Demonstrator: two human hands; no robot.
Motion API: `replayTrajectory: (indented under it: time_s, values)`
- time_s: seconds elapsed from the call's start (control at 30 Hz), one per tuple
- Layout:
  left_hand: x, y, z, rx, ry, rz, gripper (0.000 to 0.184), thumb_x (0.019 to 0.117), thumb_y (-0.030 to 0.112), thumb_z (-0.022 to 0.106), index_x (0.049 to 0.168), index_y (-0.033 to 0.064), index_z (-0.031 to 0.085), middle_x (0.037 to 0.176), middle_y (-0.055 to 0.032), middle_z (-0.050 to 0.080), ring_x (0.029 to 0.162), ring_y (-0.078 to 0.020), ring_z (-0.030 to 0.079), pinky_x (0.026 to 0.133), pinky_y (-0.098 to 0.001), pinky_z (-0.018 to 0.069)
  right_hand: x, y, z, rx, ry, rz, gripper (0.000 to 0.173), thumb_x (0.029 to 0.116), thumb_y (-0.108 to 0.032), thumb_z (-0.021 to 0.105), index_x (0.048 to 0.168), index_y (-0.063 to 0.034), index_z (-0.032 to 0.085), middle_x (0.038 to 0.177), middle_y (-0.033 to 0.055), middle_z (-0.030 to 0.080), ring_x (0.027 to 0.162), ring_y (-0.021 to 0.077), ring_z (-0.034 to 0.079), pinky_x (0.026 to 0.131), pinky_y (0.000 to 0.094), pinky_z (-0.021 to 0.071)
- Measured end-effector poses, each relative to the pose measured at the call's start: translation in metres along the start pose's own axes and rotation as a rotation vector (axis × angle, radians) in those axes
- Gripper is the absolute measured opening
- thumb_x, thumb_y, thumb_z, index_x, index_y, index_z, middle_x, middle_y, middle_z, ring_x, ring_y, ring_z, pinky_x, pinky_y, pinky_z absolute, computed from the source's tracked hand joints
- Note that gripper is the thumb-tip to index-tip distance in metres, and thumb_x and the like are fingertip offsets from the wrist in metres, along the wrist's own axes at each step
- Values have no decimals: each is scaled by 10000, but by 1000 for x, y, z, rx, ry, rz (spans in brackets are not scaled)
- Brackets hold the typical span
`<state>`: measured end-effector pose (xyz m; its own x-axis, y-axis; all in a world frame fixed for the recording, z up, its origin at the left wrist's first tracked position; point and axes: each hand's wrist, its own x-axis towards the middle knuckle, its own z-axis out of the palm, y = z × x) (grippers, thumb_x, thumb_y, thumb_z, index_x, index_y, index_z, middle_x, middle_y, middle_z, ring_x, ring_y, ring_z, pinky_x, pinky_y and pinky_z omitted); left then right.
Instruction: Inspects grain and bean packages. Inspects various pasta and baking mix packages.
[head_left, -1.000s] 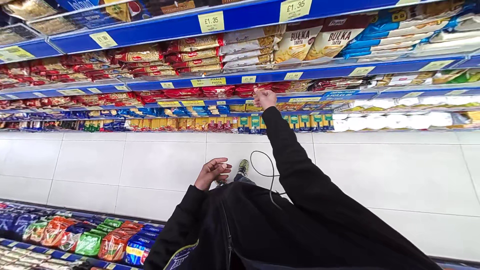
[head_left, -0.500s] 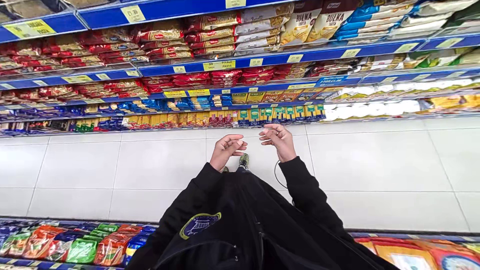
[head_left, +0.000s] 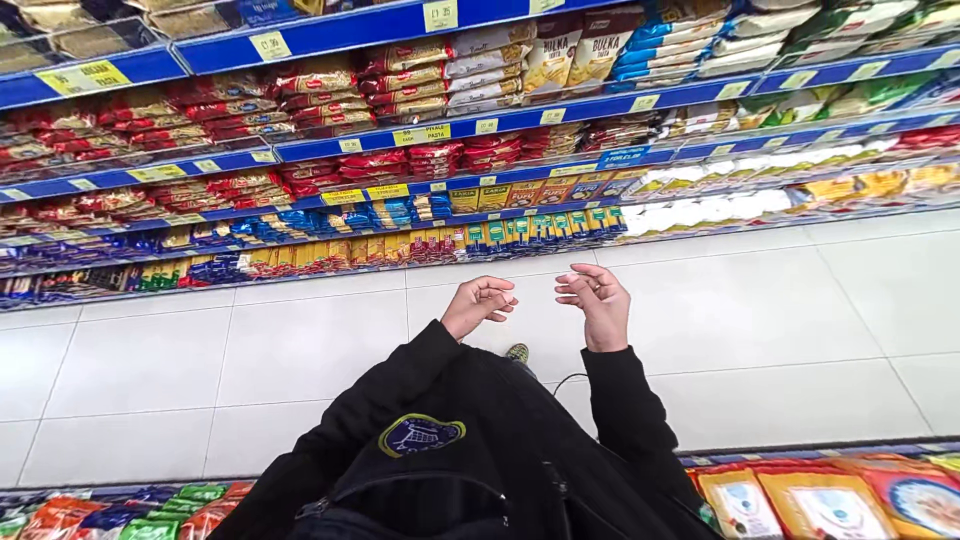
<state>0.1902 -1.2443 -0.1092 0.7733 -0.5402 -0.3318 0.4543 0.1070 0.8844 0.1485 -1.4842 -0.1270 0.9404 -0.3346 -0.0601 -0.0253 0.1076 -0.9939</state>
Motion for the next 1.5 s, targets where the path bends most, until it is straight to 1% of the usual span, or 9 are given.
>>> replayTrajectory:
  time_s: [0.3,0.57,0.73,0.87,0.97,1.13,1.3,1.4,1.5]
  values:
    - [27,-14,61,-57,82,57,312,1022,69,576,1304,-64,567,1096,-181,723,964,-266,736,785,-393,631,24,-21,-56,56,-151,-24,271,990,-126,598,1216,23,614,961,114,747,824,229,751,692,354,651]
    - [62,-41,109,-102,114,-2,325,1055,142,559,1318,-49,577,1107,-167,720,957,-256,736,784,-398,634,51,-8,-119,99,-243,107,287,994,-154,599,1220,21,623,998,142,740,854,245,744,699,362,643]
    - [82,-57,123,-171,167,-59,318,1052,143,568,1310,-43,588,1102,-168,722,955,-255,739,799,-398,633,63,-3,-151,112,-220,185,280,1002,-148,578,1218,21,630,985,142,737,841,242,741,696,358,640]
    - [99,-54,125,-186,167,-96,337,1059,143,547,1335,-49,573,1153,-177,714,1019,-260,726,860,-413,617,67,-3,-167,185,-249,287,279,1027,-152,539,1242,10,616,1033,152,733,868,238,740,715,354,638]
    - [119,-44,118,-138,166,-68,356,1053,146,561,1343,-61,566,1193,-185,703,1055,-263,719,883,-414,613,73,-11,-171,234,-326,266,309,1011,-191,577,1250,1,619,1060,166,728,886,252,739,727,361,642]
    - [165,-24,93,-73,319,-13,348,1046,107,564,1336,-85,554,1162,-197,706,1023,-263,723,880,-414,611,87,-15,-171,288,-391,258,350,996,-234,633,1257,0,624,1078,183,729,892,255,746,722,353,646]
    - [240,2,35,119,463,127,327,1034,75,573,1317,-88,580,1146,-224,698,979,-258,729,859,-387,616,108,-25,-157,319,-502,249,406,990,-297,679,1266,-4,629,1076,189,730,882,251,748,711,347,647]
    - [298,16,-4,30,609,140,342,1052,81,546,1355,-75,548,1186,-234,678,1009,-277,715,907,-420,593,131,-29,-137,242,-554,261,415,992,-293,673,1272,8,618,1085,187,729,896,258,747,721,360,647]
    - [358,29,-37,-156,721,92,416,1035,103,596,1405,-61,502,1279,-252,631,1083,-296,685,953,-413,569,158,-27,-120,207,-587,336,415,988,-284,671,1272,14,616,1098,197,727,912,269,746,727,364,646]
